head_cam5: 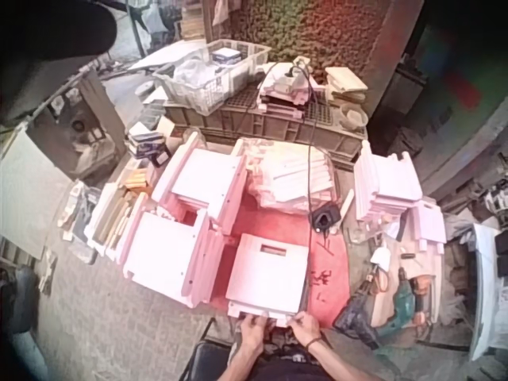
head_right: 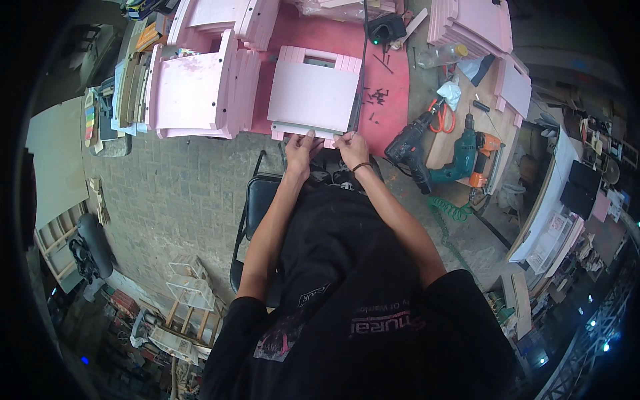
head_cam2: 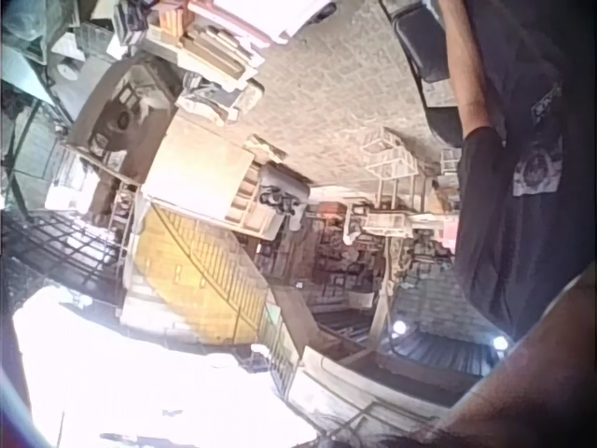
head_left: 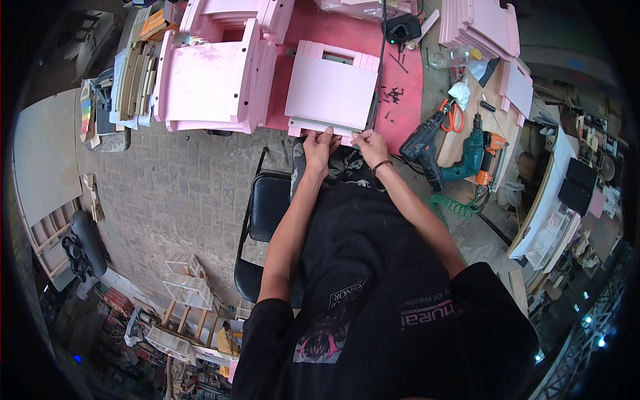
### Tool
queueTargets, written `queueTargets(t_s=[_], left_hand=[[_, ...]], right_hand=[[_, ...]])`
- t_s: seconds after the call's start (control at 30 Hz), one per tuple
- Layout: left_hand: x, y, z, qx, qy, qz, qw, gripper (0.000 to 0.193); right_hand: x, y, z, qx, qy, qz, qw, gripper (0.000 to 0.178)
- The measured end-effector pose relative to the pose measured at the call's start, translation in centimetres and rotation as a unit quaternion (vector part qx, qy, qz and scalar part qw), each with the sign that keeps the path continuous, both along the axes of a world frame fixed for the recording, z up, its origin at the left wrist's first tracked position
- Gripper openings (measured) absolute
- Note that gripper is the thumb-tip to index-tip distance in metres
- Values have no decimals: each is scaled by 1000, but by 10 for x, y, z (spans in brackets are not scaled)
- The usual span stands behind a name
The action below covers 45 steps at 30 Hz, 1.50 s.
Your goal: The recorder is assembling pink-painted wooden panels, measuring and drilling holes to construct a furniture piece.
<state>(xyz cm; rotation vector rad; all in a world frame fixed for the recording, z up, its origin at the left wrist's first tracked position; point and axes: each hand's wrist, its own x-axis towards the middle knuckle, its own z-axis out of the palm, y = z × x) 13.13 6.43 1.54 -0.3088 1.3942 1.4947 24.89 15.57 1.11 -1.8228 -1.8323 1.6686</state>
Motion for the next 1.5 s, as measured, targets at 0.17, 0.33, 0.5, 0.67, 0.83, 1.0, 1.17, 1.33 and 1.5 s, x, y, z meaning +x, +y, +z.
queueTargets(t_s=[0.17, 0.33, 0.5, 0.67, 0.83, 1.0, 1.17, 1.33, 1.5], left_hand=[[0, 3, 2, 0, 6, -9, 1000, 20], [-2, 2, -2, 3, 19, -10, 1000, 23], [2, 3, -4, 3, 22, -5, 1000, 25], [2, -1, -1, -11, 47, -6, 999, 29], [3, 2, -1, -4, 45, -15, 999, 28], [3, 0, -2, -7, 43, -6, 999, 28], [1, -4, -2, -3, 37, -3, 999, 27], [2, 1, -2, 12, 27, -10, 1000, 27], [1, 5, -1, 14, 17, -20, 1000, 25]], right_hand=[[10, 3, -4, -10, 23, 10, 1000, 24], [41, 15, 25, -17, 182, -12, 983, 17], [70, 58, 33, 159, 79, -19, 984, 14], [57, 97, 27, 235, 21, 18, 972, 13], [41, 131, -11, 299, 12, 78, 951, 12], [41, 137, -12, 338, 1, 32, 941, 14], [32, 149, -14, 290, -3, 39, 956, 15], [24, 163, -22, 378, -49, 136, 914, 14], [32, 164, -15, 431, -48, 98, 896, 19]])
